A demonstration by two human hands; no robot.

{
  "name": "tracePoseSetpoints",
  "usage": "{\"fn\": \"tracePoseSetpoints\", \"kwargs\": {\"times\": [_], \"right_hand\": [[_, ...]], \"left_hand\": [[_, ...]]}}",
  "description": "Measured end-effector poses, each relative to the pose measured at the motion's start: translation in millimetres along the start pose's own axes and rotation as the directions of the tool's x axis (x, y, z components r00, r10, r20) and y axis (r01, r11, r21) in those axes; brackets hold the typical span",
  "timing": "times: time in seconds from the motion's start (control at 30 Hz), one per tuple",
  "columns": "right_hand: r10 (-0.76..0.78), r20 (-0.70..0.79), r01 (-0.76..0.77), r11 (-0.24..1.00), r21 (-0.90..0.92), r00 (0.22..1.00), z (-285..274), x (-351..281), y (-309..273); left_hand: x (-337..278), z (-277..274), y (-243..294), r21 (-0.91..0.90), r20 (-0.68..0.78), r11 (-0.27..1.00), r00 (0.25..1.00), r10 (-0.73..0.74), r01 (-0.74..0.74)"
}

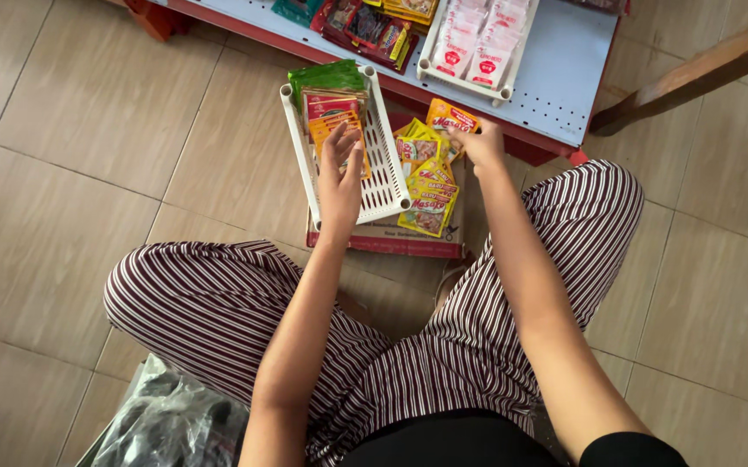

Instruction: The person sits on the floor and arranges small snack packets into a white plastic basket, then places the basket on a shelf. The person then wipes the shelves with a cloth.

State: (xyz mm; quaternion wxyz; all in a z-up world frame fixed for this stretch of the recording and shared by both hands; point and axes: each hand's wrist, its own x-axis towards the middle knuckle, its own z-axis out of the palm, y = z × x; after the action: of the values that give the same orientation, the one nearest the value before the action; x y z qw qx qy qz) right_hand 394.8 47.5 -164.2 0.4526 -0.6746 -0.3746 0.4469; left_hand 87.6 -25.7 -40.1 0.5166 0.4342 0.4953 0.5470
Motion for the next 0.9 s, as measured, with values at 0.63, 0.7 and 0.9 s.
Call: {"fn": "tracePoseSetpoints", "kwargs": {"times": [0.63, 0.7, 0.9], "right_hand": [[-0.097, 0.467, -0.043, 0.959, 0.28, 0.879, 37.2, -118.8, -164.4], [-0.076, 0.446, -0.104, 0.924, 0.367, 0.892, 46.0, -116.0, -163.0], [-0.154, 0.437, -0.015, 0.933, 0.359, 0.886, 62.1, -108.8, -159.1]], "left_hand": [[-4.0, 5.8, 42.4, -0.068, 0.257, 0.979, 0.951, -0.17, 0.194], [-3.9, 2.7, 46.6, -0.115, 0.243, 0.969, 0.952, -0.187, 0.22], [1.4, -10.6, 57.9, 0.038, 0.089, 0.996, 0.992, -0.084, 0.081]]}}
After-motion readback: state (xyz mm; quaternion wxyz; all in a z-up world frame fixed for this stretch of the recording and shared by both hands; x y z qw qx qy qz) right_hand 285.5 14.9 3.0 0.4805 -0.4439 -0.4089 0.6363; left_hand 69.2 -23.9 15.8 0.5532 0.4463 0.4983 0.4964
